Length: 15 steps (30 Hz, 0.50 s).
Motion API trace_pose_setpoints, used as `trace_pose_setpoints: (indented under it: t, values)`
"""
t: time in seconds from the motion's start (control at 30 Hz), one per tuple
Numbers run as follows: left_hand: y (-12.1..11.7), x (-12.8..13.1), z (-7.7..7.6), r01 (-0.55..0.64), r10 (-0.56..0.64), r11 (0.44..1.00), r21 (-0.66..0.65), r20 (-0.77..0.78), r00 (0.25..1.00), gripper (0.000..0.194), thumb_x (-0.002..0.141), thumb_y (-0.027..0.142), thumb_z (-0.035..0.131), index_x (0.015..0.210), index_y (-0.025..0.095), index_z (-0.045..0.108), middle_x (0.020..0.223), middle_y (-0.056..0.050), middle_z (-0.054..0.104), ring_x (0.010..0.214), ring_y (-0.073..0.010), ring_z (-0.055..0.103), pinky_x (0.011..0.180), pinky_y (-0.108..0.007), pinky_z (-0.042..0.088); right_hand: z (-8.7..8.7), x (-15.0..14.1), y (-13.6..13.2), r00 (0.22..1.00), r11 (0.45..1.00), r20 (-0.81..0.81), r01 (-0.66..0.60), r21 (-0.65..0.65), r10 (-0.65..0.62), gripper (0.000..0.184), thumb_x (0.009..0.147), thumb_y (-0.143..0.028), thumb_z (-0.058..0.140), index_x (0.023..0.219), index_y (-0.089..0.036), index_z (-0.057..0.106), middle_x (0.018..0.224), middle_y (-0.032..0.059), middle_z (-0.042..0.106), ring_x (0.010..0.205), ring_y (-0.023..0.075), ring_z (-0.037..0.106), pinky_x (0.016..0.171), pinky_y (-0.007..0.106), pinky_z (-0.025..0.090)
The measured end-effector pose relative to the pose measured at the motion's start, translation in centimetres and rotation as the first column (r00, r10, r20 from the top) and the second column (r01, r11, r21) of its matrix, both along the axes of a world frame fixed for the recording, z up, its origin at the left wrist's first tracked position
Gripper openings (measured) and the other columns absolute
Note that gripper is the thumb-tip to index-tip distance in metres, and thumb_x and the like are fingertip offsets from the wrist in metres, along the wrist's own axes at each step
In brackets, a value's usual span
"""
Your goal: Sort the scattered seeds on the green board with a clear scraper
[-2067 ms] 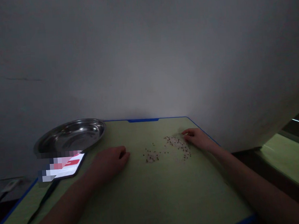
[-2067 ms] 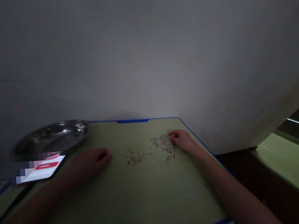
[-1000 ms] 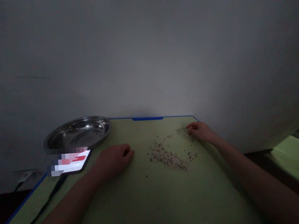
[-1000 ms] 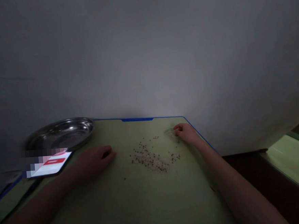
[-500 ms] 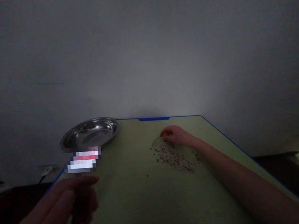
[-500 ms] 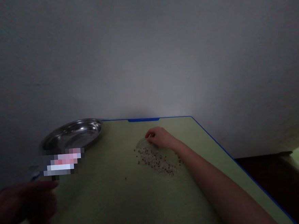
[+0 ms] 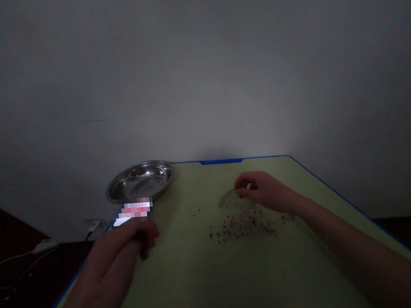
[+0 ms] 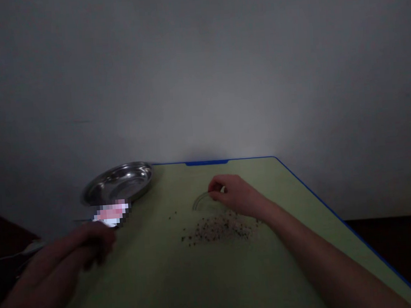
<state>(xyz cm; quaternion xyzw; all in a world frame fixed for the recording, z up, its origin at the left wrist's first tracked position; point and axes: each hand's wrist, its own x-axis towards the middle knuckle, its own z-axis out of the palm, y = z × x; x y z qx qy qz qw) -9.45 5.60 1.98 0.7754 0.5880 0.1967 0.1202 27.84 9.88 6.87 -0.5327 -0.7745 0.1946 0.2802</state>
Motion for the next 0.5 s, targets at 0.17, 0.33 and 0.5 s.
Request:
trace_pose_setpoints:
  t: [0.17, 0.33, 0.5]
  values:
    - [7.0, 10.1, 6.6, 0.136, -0.133, 0.991, -0.018, 0.101, 0.986, 0.022, 0.071, 0.019, 0.037, 0.078, 0.021, 0.057, 0.071, 0.0, 0.062, 0.067, -0.016, 0.056, 0.061, -0.029, 0.042, -0.5, -1.7, -2.6, 0.998, 0.998, -0.023, 0.056, -0.004, -0.056, 0.008, 0.08, -0.016, 0.057, 0.083, -0.021, 0.063, 0.075, 0.0006, 0.068, 0.06, 0.0117, 0.057, 0.058, 0.024, 0.039]
    - [10.1, 10.5, 4.1, 0.073, -0.073, 0.997, 0.01, -0.022, 0.997, 0.024, 0.073, 0.019, 0.039, 0.083, 0.02, 0.061, 0.079, -0.003, 0.065, 0.074, -0.0176, 0.057, 0.065, -0.03, 0.04, -1.6, -4.6, -4.2, 0.999, 0.999, 0.051, -0.02, 0.025, 0.019, 0.02, 0.082, -0.016, 0.054, 0.096, -0.024, 0.067, 0.079, 0.0023, 0.071, 0.066, 0.0147, 0.061, 0.063, 0.027, 0.039]
    - [9.1, 10.4, 3.8, 0.035, -0.035, 0.999, 0.007, -0.021, 0.999, 0.024, 0.075, 0.02, 0.039, 0.083, 0.019, 0.062, 0.077, -0.003, 0.065, 0.069, -0.0174, 0.057, 0.063, -0.03, 0.039, -2.3, -3.1, -3.4, 0.987, 0.997, 0.159, 0.024, -0.074, -0.012, 0.027, 0.083, -0.02, 0.054, 0.104, -0.023, 0.07, 0.082, 0.0052, 0.073, 0.07, 0.018, 0.064, 0.064, 0.028, 0.041]
